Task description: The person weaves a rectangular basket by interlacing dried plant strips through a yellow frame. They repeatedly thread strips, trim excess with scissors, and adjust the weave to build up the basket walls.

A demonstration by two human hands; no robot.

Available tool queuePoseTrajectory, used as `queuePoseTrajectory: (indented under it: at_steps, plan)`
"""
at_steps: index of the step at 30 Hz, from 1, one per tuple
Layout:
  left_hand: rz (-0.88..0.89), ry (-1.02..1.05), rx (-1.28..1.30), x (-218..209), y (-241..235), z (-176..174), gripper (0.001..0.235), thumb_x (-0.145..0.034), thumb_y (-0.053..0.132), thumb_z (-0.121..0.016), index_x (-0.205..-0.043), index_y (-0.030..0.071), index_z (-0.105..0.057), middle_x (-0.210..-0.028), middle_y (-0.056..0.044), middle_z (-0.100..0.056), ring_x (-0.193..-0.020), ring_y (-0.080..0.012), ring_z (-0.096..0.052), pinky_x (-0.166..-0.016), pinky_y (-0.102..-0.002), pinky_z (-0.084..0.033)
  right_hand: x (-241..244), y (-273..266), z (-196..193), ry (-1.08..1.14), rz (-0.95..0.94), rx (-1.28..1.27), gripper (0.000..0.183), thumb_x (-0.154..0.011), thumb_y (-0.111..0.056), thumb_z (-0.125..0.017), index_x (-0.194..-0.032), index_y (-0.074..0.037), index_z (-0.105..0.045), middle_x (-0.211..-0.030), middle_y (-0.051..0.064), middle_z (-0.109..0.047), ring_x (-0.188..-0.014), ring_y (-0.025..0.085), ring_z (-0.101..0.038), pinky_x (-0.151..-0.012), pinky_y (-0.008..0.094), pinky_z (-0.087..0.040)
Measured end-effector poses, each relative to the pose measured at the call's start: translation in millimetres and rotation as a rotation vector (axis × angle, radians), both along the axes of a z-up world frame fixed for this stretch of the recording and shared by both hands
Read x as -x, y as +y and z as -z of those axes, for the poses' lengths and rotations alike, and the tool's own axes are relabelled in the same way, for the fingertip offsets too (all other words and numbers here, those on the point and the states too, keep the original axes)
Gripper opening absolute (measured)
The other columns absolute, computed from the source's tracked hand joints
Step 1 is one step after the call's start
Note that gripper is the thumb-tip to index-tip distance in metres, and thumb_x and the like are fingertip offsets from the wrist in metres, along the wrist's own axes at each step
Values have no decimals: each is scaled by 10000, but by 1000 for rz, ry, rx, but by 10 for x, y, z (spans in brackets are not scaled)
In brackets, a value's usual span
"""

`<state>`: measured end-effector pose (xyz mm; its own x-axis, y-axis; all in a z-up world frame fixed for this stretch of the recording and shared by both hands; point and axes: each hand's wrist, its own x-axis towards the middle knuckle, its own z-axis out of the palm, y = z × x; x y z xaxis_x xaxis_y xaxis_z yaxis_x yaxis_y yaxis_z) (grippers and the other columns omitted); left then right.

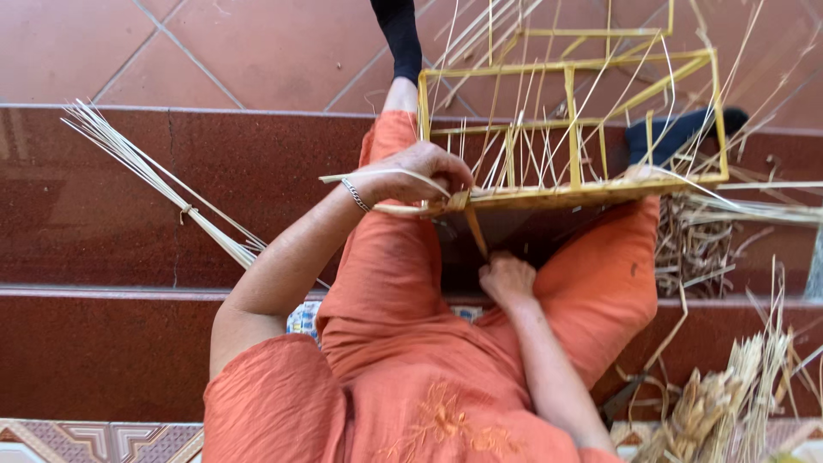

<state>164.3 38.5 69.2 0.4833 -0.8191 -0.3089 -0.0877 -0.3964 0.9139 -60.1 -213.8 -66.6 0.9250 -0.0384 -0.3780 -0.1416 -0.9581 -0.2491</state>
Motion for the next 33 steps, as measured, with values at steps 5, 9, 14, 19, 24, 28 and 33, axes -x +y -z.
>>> queuePoseTrajectory:
  at_steps: [5, 9, 14, 19, 24, 28, 33]
  plan:
    - [-55, -366, 201, 257, 190, -237, 510, -840, 136, -760, -1336, 102, -648, -1025, -65, -768, -904, -225, -677, -808, -361, -558, -160, -155, -240, 68, -49, 189, 344, -716, -242, -751, -1033, -111, -734, -1047, 189, -700, -991, 423, -653, -831, 548, -524]
    - [-204, -563, 195, 471, 115, -154, 442, -867, 173, -797, -1278, 114, -647, -1068, -71, -734, -1001, -275, -648, -842, -398, -528, -341, 137, -648, -314, -38, -375, 533, -815, -270, -789, -1257, -5, -650, -1171, 221, -679, -1031, 388, -638, -871, 489, -508]
    - [-295, -476, 111, 525, 54, -36, 344, -889, 174, -795, -1205, 109, -675, -978, -63, -684, -953, -248, -645, -835, -386, -545, -506, 560, -880, -213, 465, -930, 199, -1047, -210, -736, -1012, -15, -721, -812, 145, -713, -745, 246, -632, -683, 337, -510]
    - [-198, -642, 205, 504, 81, 5, 333, -774, 180, -842, -1054, 91, -688, -972, -54, -705, -933, -272, -624, -824, -387, -523, -716, 363, -881, -441, 229, -679, 115, -939, -142, -771, -935, -31, -739, -766, 121, -713, -607, 190, -651, -588, 322, -510]
    - [-246, -662, 235, 560, 71, 62, 352, -797, 169, -841, -1103, 70, -697, -965, -57, -718, -871, -264, -596, -798, -386, -506, -718, 156, -760, -480, 199, -695, 116, -912, -124, -794, -899, -28, -730, -780, 119, -720, -633, 171, -670, -604, 315, -519]
    - [-247, -709, 248, 571, 50, 196, 213, -841, 160, -833, -999, 85, -711, -875, -43, -671, -852, -243, -589, -780, -372, -503, -606, 65, -635, -420, 211, -669, 146, -908, -130, -820, -871, -27, -723, -705, 91, -677, -588, 141, -604, -570, 298, -478]
    - [-245, -848, 273, 559, -23, 253, 120, -867, 124, -826, -865, 90, -711, -789, -53, -603, -792, -242, -559, -749, -382, -487, -481, -58, -749, -187, 400, -866, 144, -930, -141, -812, -861, -29, -754, -639, 2, -619, -576, 62, -492, -511, 241, -392]
